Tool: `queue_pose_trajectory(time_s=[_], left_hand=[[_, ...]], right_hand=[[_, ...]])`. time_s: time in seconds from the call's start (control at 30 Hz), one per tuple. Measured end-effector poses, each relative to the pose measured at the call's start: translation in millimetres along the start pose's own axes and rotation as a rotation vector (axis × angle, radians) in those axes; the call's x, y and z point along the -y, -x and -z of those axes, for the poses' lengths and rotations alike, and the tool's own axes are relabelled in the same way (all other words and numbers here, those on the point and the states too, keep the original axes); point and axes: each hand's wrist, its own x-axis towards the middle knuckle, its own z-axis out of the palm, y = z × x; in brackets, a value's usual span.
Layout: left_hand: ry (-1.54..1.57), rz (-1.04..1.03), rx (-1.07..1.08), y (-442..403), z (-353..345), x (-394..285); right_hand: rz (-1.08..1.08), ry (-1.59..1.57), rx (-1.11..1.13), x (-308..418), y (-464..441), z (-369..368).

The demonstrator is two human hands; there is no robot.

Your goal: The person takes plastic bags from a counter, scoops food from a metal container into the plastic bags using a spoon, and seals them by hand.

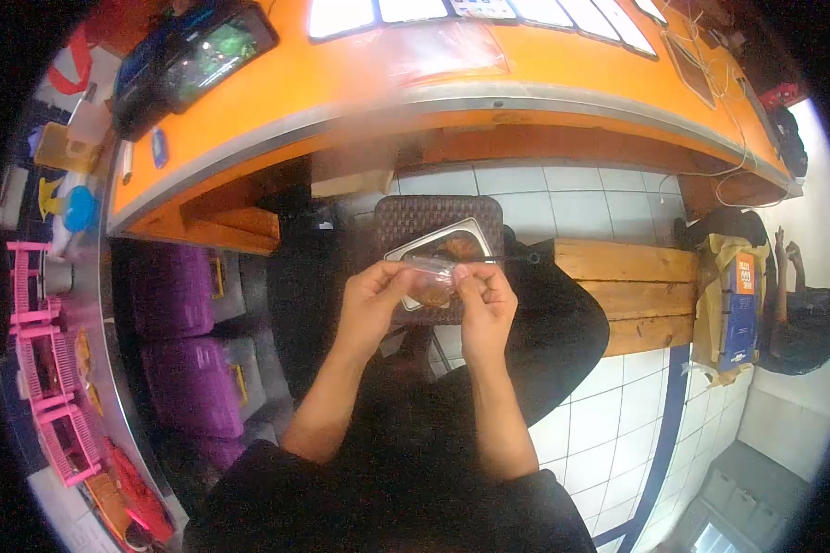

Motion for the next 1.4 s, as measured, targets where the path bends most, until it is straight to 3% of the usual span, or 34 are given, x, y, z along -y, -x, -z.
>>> queue_pose_trajectory(time_s=[0.23,0.5,0.57,0.67,0.93,1.23,1.4], left_hand=[[0.103,-0.024,-0.069,-2,-1,9],[-0.17,-0.081,-0.096,-3,6,10],[-0.199,-0.088,-0.102,0,6,4],[-0.256,-0.122,-0.106,0,8,4],[-0.343,-0.085,-0.051,6,3,-7],[-0.265,-0.196,-0.088,7,3,10],[-0.227,-0.075,-0.163,10,7,3]], right_hand=[[-0.027,-0.016,0.025,-10,-3,6],[-0.181,0.067,0.127,1,-9,4],[-0.229,0.21,0.269,3,-13,8],[-0.112,0.089,0.326,7,-12,-3],[-0.167,0.004,0.267,3,-13,-4],[-0.197,-0.09,0.214,4,-7,-10],[-0.175,-0.095,0.211,1,-5,1]])
